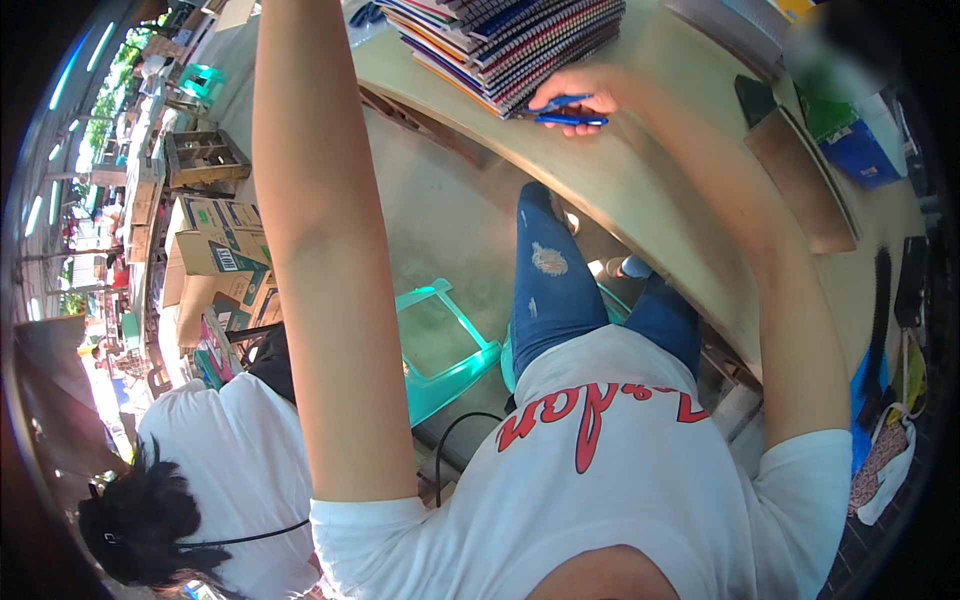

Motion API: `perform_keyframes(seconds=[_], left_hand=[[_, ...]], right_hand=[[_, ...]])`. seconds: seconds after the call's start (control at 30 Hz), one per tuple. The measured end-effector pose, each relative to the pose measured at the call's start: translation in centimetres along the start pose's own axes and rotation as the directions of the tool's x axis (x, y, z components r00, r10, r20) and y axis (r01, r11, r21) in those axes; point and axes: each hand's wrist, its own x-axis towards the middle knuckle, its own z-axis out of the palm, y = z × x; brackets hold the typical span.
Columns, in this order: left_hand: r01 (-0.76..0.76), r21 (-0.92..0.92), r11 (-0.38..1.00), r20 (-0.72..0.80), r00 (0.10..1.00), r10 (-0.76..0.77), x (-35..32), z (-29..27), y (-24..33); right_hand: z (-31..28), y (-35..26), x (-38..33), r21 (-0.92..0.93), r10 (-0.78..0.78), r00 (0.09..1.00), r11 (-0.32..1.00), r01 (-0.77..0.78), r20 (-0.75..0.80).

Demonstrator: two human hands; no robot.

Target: The person assembles notebooks by threading wire spirals through pre-punched holes in stacks of paper and covers using a small tool and by hand, then crimping the ends of the wire.

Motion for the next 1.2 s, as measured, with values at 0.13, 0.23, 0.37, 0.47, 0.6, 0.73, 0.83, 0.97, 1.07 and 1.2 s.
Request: perform_keyframes(seconds=[0.13, 0.23, 0.37, 0.47, 0.6, 0.73, 0.83, 0.97, 1.07, 1.2], left_hand=[[-0.174, 0.433, 0.884, -0.182, 0.944, 0.275, -4.6, -1.2, -2.5], [-0.059, 0.48, 0.875, -0.138, 0.98, 0.142, -5.9, 3.1, -3.7], [-0.285, 0.531, 0.798, -0.141, 0.899, 0.414, -6.8, 1.4, -0.7], [-0.252, 0.333, 0.908, -0.161, 0.934, 0.318, -8.8, 0.7, -2.2], [-0.276, 0.247, 0.929, -0.456, 0.813, 0.363, -12.6, -4.2, -9.0], [0.219, 0.091, 0.971, -0.587, 0.8, -0.125, -20.8, -13.1, -18.7], [0.328, -0.081, 0.941, -0.559, 0.767, -0.316, -23.2, -6.8, -23.3], [0.272, -0.33, 0.904, -0.31, 0.873, -0.376, -23.4, -7.8, -23.4], [0.168, -0.302, 0.938, -0.329, 0.906, -0.268, -22.5, -6.4, -25.1], [0.056, -0.21, 0.976, -0.444, 0.884, -0.146, -22.2, -7.1, -26.5]], right_hand=[[7.5, 4.7, -2.5, -0.8, -0.852, 0.315, 0.51, 0.317, -0.418], [7.7, 12.1, -6.4, -0.699, -0.693, 0.311, 0.707, 0.111, -0.651], [8.6, 17.5, -10.2, -0.667, -0.648, 0.206, 0.745, -0.032, -0.733], [8.0, 18.4, -11.6, -0.677, -0.672, 0.087, 0.722, -0.145, -0.735], [8.3, 14.9, -9.6, -0.507, -0.525, 0.006, 0.825, 0.248, -0.851], [8.3, 8.5, -3.4, 0.248, -0.212, 0.401, 0.511, 0.823, -0.891], [5.1, 5.7, -0.8, 0.492, -0.063, 0.542, 0.34, 0.801, -0.838], [6.3, -0.2, 1.4, 0.452, -0.179, 0.473, 0.147, 0.88, -0.863], [4.6, 0.0, 4.6, 0.348, -0.176, 0.357, 0.08, 0.934, -0.917], [5.1, -1.3, 4.1, 0.33, -0.204, 0.322, -0.004, 0.944, -0.925]])
